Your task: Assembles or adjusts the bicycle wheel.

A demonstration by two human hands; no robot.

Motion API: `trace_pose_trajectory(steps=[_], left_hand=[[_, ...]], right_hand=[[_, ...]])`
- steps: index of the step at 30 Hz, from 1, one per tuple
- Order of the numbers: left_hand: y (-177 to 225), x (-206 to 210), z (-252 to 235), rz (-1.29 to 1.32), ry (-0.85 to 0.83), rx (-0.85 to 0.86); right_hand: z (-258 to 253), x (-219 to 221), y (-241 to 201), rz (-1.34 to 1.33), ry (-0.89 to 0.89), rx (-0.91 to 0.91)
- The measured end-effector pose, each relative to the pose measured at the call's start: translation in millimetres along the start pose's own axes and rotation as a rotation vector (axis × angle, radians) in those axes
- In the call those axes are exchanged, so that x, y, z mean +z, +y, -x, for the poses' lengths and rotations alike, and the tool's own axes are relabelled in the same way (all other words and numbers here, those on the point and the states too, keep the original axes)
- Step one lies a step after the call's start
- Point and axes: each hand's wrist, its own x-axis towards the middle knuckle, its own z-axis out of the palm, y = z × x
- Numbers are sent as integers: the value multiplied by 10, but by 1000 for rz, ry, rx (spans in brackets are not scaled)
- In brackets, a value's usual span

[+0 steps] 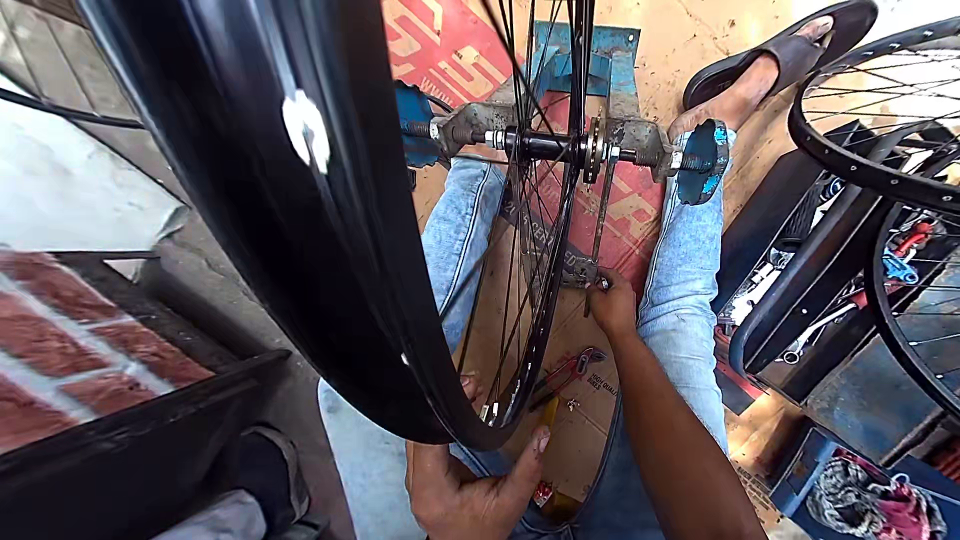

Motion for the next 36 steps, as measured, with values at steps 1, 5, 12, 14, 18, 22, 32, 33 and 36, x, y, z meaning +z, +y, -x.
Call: trace_pose_trajectory(steps=[1, 5, 12, 14, 18, 22, 32, 33, 36], left_hand=[[-2, 2, -2, 4, 0, 1], [10, 5, 1, -7, -12, -12], [-56, 73, 28, -37, -60, -11], [-125, 84, 56, -32, -99, 0], [30, -47, -90, 56, -70, 55], [425, -300, -576, 93, -69, 126], [1054, -232, -2114, 97, -161, 263], [1097, -203, -2276, 61, -168, 250], [959, -192, -2785, 40, -224, 158]], right_hand=[[-1, -3, 1, 1, -1, 2], [-4, 8, 2, 8, 2, 11], [-1, -2, -2, 12, -4, 8], [9, 5, -1, 12, -3, 11], [33, -49, -82, 19, 67, 45], [77, -104, -145, -2, 212, -32], [395, -483, -172, -508, 364, -544], [454, -556, -182, -521, 364, -563], [666, -791, -171, -523, 340, -526]])
